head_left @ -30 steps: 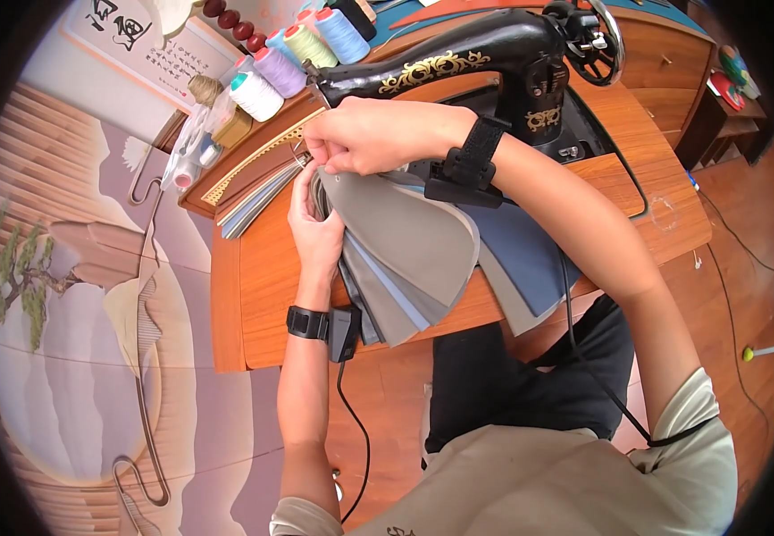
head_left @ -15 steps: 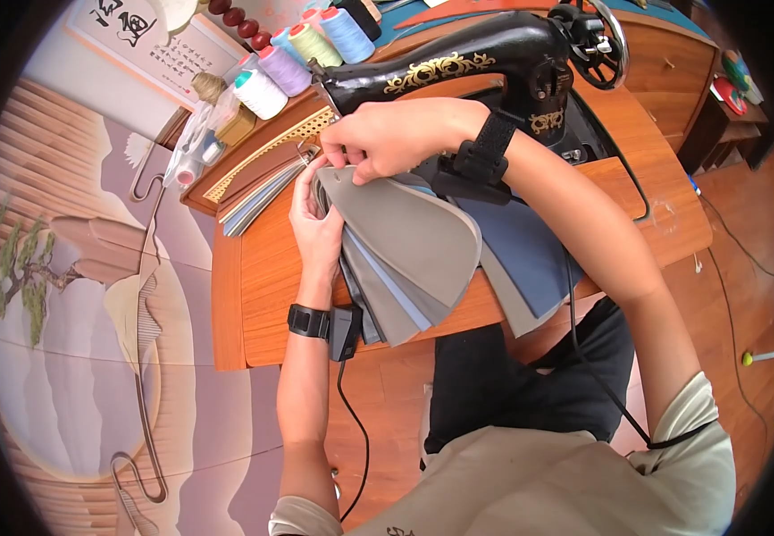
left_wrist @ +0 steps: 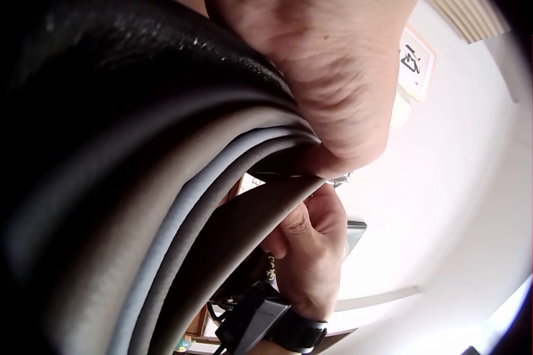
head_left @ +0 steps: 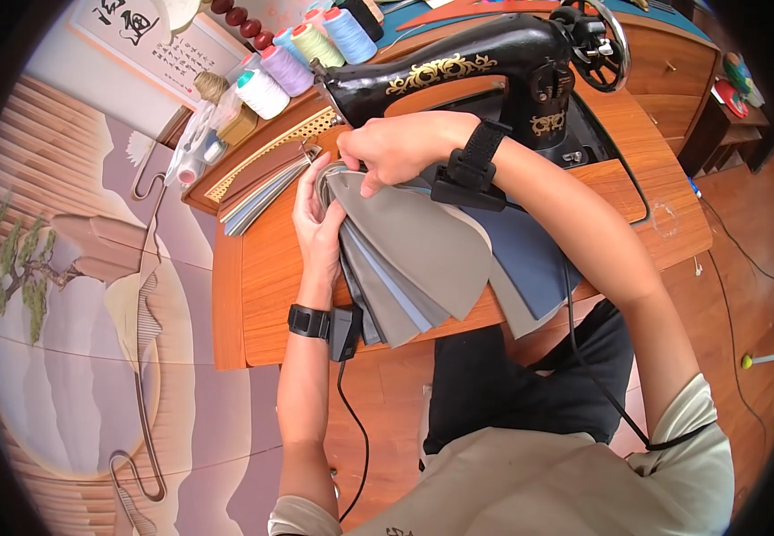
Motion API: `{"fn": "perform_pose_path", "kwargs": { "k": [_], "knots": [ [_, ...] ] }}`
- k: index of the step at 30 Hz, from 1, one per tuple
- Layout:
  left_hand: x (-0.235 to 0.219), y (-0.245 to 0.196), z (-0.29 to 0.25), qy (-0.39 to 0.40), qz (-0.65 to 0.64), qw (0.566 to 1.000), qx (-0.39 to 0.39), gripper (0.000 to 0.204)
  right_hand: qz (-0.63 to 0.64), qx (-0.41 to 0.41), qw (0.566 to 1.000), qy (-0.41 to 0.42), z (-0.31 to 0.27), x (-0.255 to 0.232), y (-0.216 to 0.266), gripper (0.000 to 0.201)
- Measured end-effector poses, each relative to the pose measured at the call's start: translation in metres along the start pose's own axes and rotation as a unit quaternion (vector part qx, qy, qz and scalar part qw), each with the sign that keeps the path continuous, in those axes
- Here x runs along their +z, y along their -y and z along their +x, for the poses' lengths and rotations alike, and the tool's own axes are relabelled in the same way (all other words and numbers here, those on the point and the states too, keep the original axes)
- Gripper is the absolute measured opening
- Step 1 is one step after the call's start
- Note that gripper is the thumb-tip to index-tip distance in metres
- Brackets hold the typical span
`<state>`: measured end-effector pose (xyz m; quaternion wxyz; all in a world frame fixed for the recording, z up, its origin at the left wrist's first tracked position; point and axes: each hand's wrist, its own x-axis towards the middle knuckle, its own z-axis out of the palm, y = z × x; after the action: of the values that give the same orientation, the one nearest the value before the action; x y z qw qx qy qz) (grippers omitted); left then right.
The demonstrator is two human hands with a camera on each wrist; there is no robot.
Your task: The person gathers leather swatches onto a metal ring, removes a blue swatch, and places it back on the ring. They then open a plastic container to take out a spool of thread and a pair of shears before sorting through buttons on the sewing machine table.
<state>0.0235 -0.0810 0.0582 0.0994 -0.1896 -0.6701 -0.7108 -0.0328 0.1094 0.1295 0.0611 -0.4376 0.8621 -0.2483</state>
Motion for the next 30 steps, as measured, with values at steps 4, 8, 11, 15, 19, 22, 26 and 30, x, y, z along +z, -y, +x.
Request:
{"fn": "perform_pose_path", "kwargs": {
  "k": [4,8,11,15,19,22,26,30],
  "knots": [
    [-0.003,0.004,0.001,0.009,0.004,1.000,0.003,0.063,0.014,0.024,0.999,0.041,0.000,-0.001,0.003,0.033],
    [-0.002,0.001,0.000,0.019,-0.021,1.000,-0.007,0.063,0.011,0.037,0.998,0.053,-0.005,-0.008,0.008,0.031],
    [-0.005,0.000,0.001,0.009,-0.081,0.996,-0.031,0.062,0.007,0.024,0.999,0.046,-0.004,-0.007,0.007,0.030],
    [0.001,0.001,0.000,0.015,-0.012,1.000,-0.001,0.061,0.012,0.039,0.998,0.038,-0.005,-0.005,0.008,0.031],
    [0.003,-0.002,0.001,-0.006,0.033,0.999,-0.016,0.061,0.010,0.040,0.998,0.047,-0.004,-0.004,0.004,0.029],
    [0.003,-0.003,0.001,-0.006,0.021,0.999,-0.025,0.061,-0.005,0.047,0.997,0.066,-0.006,-0.007,0.002,0.027],
    [0.007,-0.009,0.000,0.004,-0.001,1.000,-0.020,0.061,0.007,0.056,0.996,0.067,-0.013,-0.019,-0.002,0.028],
    [0.007,-0.008,0.000,0.004,-0.008,1.000,-0.019,0.060,-0.040,0.114,0.989,0.091,-0.021,-0.032,-0.014,0.032]
  ]
}}
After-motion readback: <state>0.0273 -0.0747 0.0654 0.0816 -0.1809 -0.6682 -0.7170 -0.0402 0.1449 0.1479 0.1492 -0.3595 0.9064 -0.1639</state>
